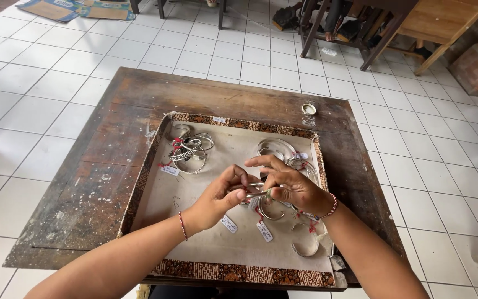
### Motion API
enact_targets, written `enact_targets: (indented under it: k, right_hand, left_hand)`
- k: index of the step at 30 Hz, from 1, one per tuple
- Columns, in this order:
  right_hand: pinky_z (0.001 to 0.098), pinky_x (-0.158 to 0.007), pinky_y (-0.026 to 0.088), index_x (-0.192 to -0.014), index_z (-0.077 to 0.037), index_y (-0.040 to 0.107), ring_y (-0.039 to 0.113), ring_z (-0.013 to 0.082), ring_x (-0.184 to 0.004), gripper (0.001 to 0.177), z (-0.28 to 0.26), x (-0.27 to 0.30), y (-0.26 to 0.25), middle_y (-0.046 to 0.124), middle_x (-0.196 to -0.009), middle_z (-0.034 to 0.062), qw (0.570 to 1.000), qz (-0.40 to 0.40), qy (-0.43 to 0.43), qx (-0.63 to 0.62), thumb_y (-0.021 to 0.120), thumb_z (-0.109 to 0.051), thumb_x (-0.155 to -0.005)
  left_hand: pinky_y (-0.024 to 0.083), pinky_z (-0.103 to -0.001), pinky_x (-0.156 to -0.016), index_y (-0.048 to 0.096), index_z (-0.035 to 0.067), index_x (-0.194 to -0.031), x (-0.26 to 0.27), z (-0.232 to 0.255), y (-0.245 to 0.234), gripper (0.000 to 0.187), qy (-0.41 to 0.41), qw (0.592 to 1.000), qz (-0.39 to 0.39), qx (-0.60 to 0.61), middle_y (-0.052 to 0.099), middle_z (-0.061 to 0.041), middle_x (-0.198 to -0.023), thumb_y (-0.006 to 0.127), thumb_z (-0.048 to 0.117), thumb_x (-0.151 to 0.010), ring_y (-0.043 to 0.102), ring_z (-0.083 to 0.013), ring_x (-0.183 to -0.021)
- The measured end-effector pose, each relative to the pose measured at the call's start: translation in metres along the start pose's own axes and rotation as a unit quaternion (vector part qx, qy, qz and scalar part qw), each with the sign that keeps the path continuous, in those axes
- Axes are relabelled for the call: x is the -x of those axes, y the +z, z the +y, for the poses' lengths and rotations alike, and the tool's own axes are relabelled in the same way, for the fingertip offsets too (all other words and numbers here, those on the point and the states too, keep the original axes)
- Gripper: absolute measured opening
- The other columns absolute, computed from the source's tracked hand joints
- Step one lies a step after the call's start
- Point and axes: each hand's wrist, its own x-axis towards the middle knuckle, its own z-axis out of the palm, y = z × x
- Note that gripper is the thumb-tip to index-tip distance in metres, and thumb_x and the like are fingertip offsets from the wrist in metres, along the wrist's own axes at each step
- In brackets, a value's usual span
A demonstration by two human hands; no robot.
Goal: Inspecting and organizing silver bracelets in a tray on a wooden table
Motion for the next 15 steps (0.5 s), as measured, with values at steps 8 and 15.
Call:
enact_targets:
  k: [8,15]
  right_hand:
    - [0.0689,-0.112,0.027,-0.084,-0.006,0.065,0.044,0.0463,-0.139,0.041,0.024,0.009,0.016,0.044,-0.148,0.0242,0.997,0.042,-0.034,0.059,0.056,-0.042,-0.102]
    - [0.0648,-0.112,0.032,-0.081,-0.008,0.065,0.042,0.0391,-0.141,0.046,0.007,0.002,0.016,0.041,-0.151,0.0228,0.983,0.067,-0.031,-0.169,0.054,-0.047,-0.103]
  left_hand:
    - [0.055,-0.04,-0.091,0.052,0.003,-0.116,-0.004,-0.011,-0.008,0.053,-0.011,0.997,0.031,-0.069,0.064,-0.02,-0.118,0.08,0.038,-0.088,0.063,-0.0227,-0.1]
    - [0.053,-0.041,-0.09,0.068,0.002,-0.107,-0.002,0.023,0.015,0.042,0.088,0.977,0.02,-0.192,0.065,-0.017,-0.11,0.052,0.04,-0.106,0.063,-0.0287,-0.103]
